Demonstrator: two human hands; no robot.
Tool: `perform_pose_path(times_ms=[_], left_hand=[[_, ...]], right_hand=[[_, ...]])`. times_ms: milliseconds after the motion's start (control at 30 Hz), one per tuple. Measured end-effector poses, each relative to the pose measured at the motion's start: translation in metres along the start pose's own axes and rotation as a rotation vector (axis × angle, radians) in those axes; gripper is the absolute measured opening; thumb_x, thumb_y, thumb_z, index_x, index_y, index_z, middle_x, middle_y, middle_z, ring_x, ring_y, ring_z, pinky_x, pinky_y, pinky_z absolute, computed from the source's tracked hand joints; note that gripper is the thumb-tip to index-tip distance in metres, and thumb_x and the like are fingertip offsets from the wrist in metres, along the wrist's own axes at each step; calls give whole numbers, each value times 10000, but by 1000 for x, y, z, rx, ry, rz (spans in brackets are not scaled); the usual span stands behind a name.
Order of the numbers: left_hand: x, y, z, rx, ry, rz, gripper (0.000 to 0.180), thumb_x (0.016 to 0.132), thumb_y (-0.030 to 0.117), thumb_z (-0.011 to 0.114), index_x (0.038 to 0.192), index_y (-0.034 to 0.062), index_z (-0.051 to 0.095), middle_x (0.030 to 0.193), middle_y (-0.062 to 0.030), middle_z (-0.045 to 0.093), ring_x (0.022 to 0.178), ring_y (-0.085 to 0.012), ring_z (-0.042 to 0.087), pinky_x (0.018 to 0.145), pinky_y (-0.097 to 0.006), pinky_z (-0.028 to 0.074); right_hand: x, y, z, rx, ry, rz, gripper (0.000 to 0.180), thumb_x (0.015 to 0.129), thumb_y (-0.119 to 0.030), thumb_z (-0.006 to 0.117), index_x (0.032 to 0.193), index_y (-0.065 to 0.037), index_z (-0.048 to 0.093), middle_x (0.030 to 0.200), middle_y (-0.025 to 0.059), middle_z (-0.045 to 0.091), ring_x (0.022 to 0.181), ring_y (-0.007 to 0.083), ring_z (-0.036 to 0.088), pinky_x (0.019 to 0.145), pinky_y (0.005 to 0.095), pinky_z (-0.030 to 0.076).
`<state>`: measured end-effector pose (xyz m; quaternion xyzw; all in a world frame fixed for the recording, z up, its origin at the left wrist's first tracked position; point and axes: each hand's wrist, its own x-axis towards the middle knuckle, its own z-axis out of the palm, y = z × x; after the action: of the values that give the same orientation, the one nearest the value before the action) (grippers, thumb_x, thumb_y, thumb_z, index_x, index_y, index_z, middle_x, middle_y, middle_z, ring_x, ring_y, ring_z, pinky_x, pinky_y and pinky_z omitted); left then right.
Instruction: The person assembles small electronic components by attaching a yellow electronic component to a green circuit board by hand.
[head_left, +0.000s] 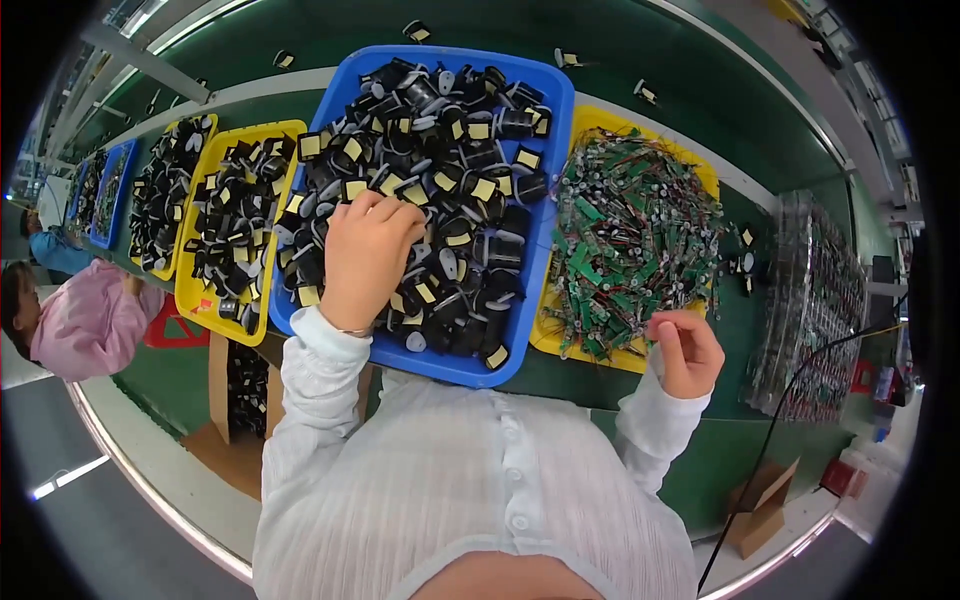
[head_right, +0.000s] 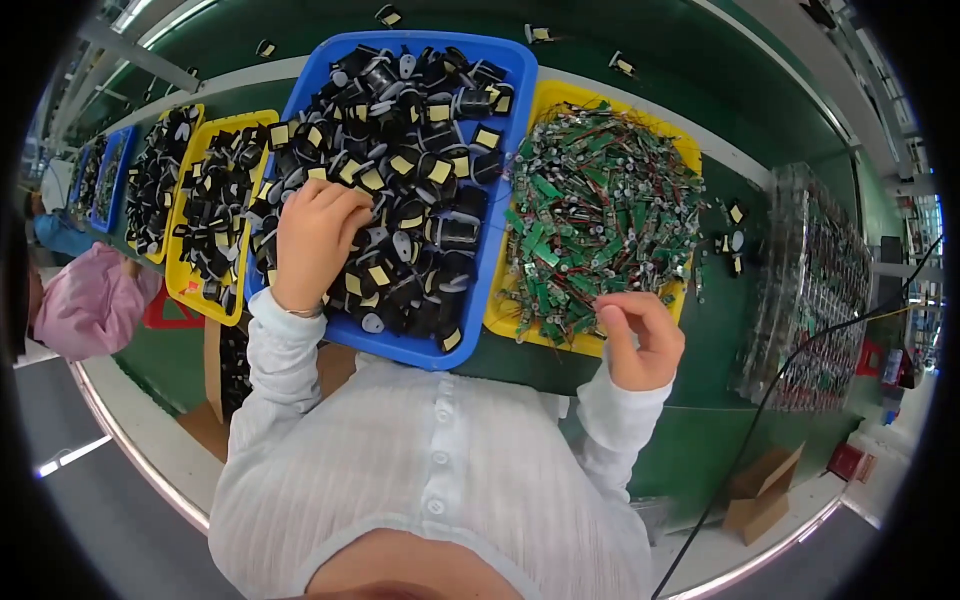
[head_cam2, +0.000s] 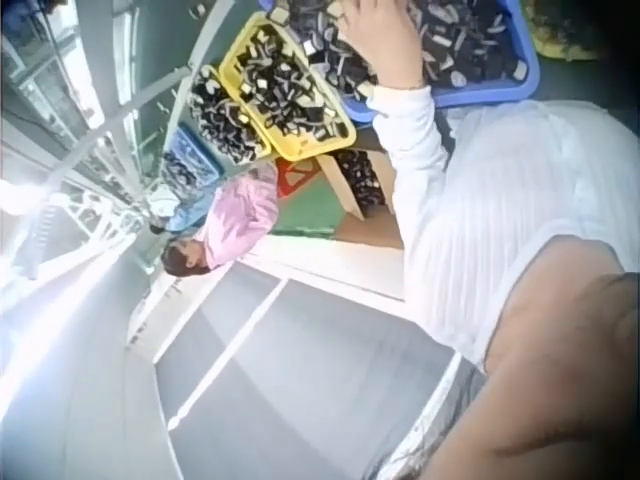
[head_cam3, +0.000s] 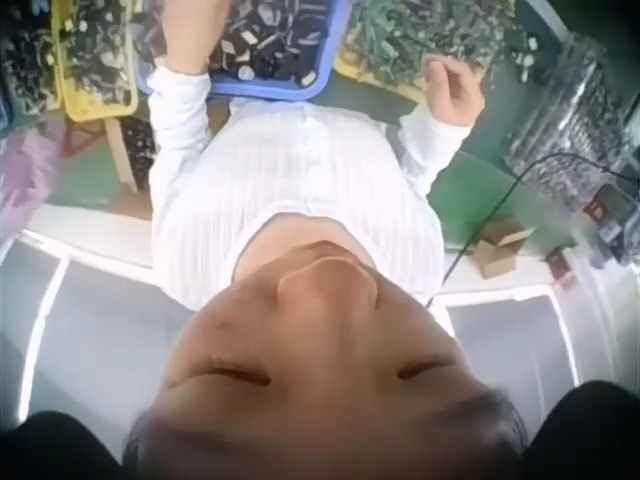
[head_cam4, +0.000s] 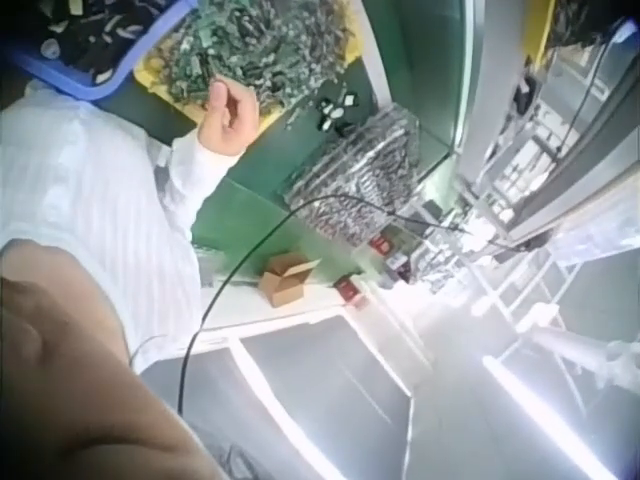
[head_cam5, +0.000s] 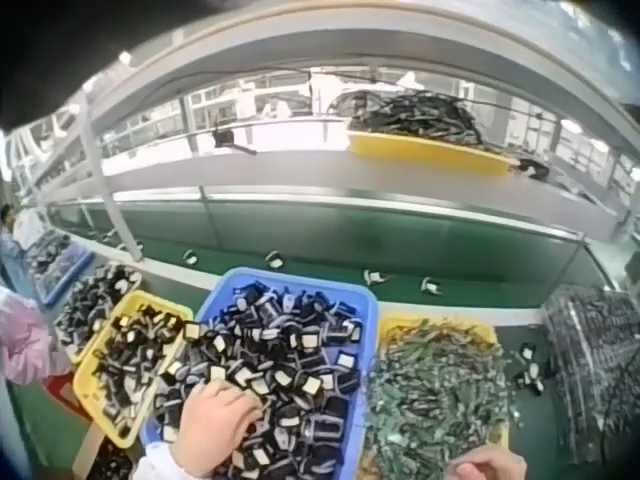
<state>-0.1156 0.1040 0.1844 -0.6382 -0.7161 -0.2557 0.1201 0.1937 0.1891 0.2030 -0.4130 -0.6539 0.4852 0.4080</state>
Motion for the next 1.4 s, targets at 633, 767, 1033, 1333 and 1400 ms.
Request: perform_pose_path(times_ms=[633,767,1033,1333,1400], left_hand=[[13,41,9,-549,-134,-378,154,784,123,578,838,22,475,753,-115,525,606,-277,520,536,-330,417],[8,71,28,-1428,-433,-578,120,820,101,561,866,38,470,725,7,498,611,-62,487,502,-202,380],[3,60,55,-1622,-412,-671,88,817,71,553,875,29,503,734,22,502,613,-47,467,542,-174,379],[-1,54,57,-1703,-290,-732,195,910,190,425,958,18,504,796,-43,536,698,-109,512,649,-234,425],[-2,51,58,-1742,-320,-738,219,918,201,414,972,11,510,818,-49,540,712,-113,520,650,-239,430]], right_hand=[[60,26,-2,-725,43,-249,172,694,-70,663,859,-75,614,894,58,551,813,214,519,627,300,453],[88,32,12,-855,-80,-393,214,656,-101,685,856,-90,609,874,71,530,829,272,480,737,350,411],[139,34,29,-933,-151,-515,221,614,-33,679,812,-111,620,878,65,523,855,272,490,731,359,436],[170,40,32,-1200,-318,-497,199,631,-28,651,773,-167,653,898,22,545,927,228,489,753,400,414],[167,40,36,-1244,-360,-469,200,644,-42,651,801,-166,653,899,17,549,941,223,490,761,404,412]])
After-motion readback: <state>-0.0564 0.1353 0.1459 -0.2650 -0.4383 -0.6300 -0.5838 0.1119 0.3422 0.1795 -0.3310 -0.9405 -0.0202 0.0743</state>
